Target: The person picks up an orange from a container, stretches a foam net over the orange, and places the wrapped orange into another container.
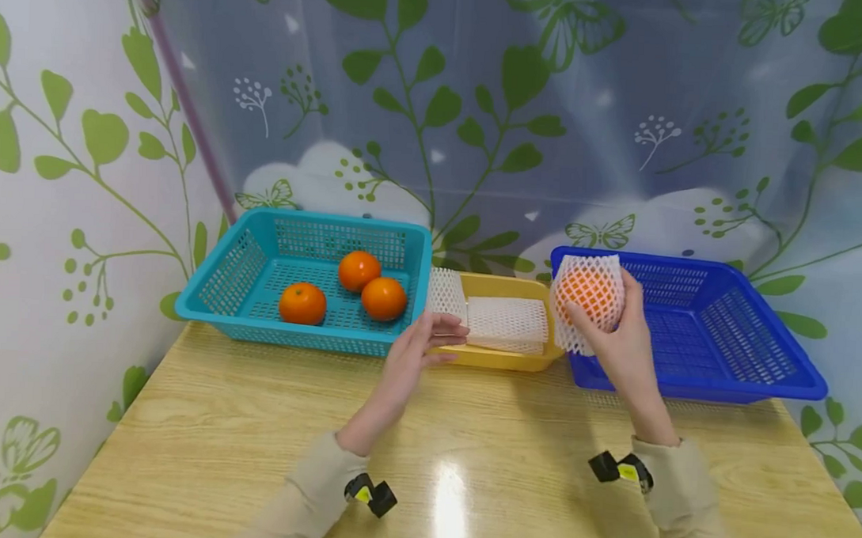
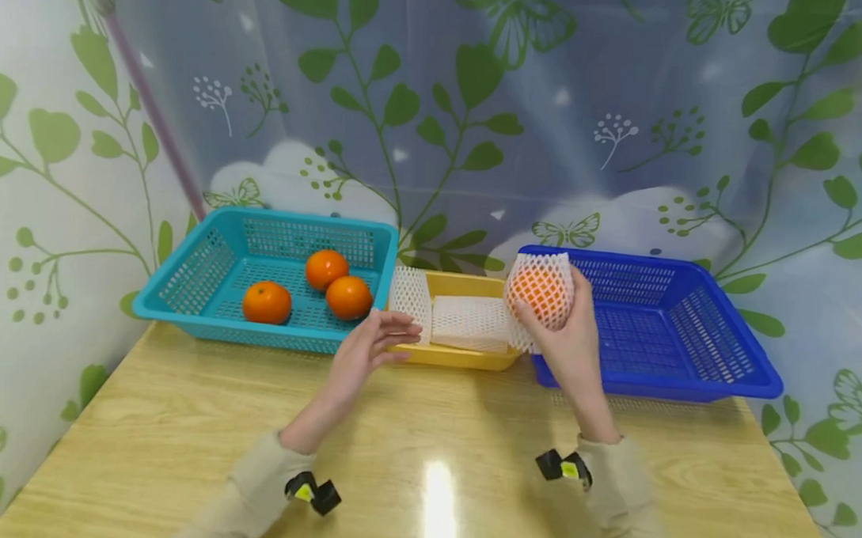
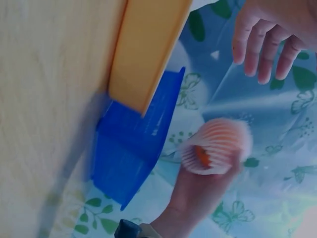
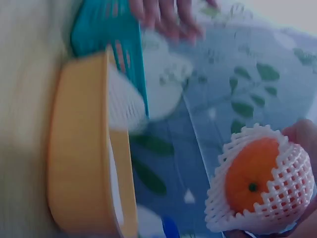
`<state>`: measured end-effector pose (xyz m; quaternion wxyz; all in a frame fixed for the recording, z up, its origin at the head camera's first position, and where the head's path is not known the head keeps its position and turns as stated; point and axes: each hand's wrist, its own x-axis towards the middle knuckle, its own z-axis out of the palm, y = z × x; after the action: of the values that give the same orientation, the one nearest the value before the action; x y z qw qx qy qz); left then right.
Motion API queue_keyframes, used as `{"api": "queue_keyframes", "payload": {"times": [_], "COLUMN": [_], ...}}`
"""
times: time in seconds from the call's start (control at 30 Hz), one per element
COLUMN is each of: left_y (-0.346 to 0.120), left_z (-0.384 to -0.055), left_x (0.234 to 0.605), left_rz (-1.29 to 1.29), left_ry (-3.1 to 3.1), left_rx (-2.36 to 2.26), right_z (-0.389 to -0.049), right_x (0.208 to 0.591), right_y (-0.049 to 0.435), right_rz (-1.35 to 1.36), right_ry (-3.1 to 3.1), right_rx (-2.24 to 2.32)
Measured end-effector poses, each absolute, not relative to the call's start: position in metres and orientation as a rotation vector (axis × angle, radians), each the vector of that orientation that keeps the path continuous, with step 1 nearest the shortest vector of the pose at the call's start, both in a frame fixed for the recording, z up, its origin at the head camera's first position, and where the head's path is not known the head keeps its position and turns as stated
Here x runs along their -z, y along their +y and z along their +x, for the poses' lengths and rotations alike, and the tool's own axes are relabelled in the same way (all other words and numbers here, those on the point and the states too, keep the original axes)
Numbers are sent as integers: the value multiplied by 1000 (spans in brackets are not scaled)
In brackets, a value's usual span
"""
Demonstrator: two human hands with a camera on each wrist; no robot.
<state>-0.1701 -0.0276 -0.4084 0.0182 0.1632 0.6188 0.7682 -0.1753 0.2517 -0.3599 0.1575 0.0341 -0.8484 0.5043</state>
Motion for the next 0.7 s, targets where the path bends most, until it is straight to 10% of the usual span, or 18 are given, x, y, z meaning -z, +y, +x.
{"api": "queue_keyframes", "payload": {"times": [0.7], "left_y": [-70], "left_z": [-188], "left_x": [401], "left_rz": [434], "left_ry": [2129], "left_rx": [-2309], "right_z": [-226], "right_x": [395], "right_y": [316], "right_rz": [-97], "right_ry": [-3253], "right_rx": [-608]}}
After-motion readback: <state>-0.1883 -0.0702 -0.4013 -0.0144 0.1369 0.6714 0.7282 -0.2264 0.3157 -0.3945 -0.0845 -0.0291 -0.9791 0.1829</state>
